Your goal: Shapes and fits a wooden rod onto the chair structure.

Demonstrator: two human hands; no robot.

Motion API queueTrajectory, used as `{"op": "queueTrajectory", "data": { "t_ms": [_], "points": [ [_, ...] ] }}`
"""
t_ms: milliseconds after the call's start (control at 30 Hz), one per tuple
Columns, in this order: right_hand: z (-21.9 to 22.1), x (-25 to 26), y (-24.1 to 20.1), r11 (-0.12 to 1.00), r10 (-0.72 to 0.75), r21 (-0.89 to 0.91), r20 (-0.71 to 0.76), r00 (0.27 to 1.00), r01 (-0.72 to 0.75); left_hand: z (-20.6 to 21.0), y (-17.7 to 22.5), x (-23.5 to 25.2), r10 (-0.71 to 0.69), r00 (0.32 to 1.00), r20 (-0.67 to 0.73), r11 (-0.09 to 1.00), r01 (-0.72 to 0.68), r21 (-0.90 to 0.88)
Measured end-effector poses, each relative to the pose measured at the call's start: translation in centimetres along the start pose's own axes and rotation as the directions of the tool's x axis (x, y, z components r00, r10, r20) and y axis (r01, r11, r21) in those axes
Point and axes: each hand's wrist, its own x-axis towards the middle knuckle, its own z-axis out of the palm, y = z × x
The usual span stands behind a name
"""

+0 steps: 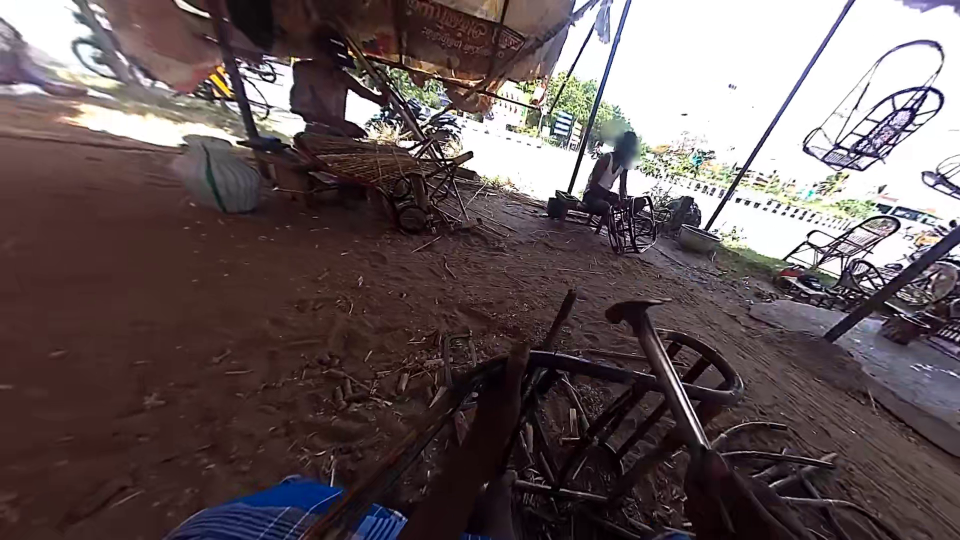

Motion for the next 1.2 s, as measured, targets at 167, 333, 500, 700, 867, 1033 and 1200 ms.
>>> {"op": "queueTrajectory", "data": {
  "t_ms": [167, 333, 500, 700, 867, 1033, 1200],
  "points": [
    [0.3, 1.9, 2.9, 0.947, -0.214, -0.249, -0.009, 0.977, 0.205, 0.4, 0.1, -0.6, -0.037, 0.999, -0.028, 0.999, 0.036, -0.024],
    [-0.2, 0.4, -0.2, 0.996, -0.038, -0.082, 0.020, 0.999, 0.040, -0.2, 0.2, 0.0, 0.005, 1.000, -0.002, 1.000, -0.005, 0.020],
    [-0.5, 2.4, 2.9, 0.953, -0.126, -0.274, 0.025, 0.992, 0.128, 0.0, -0.5, -0.1, 0.003, 1.000, 0.015, 1.000, -0.003, -0.011],
    [-0.9, 1.9, 0.9, 0.993, 0.117, -0.001, 0.057, 0.991, -0.118, -0.2, 0.0, -0.3, -0.027, 0.999, 0.035, 1.000, 0.027, -0.001],
    [0.5, 10.5, -3.9, 0.790, -0.207, -0.567, 0.112, 0.972, 0.234, -0.1, 0.5, -0.9, -0.035, 0.999, 0.001, 0.998, 0.035, 0.058],
    [2.8, 20.4, -3.7, 0.712, -0.172, -0.633, 0.264, 0.949, 0.305, -0.1, 2.0, -2.2, -0.122, 0.992, -0.017, 0.991, 0.123, 0.057],
    [2.7, 21.1, -2.6, 0.730, -0.119, -0.623, 0.290, 0.950, 0.282, -7.1, 2.1, -10.9, -0.099, 0.991, -0.092, 0.830, 0.133, 0.542]
  ]
}}
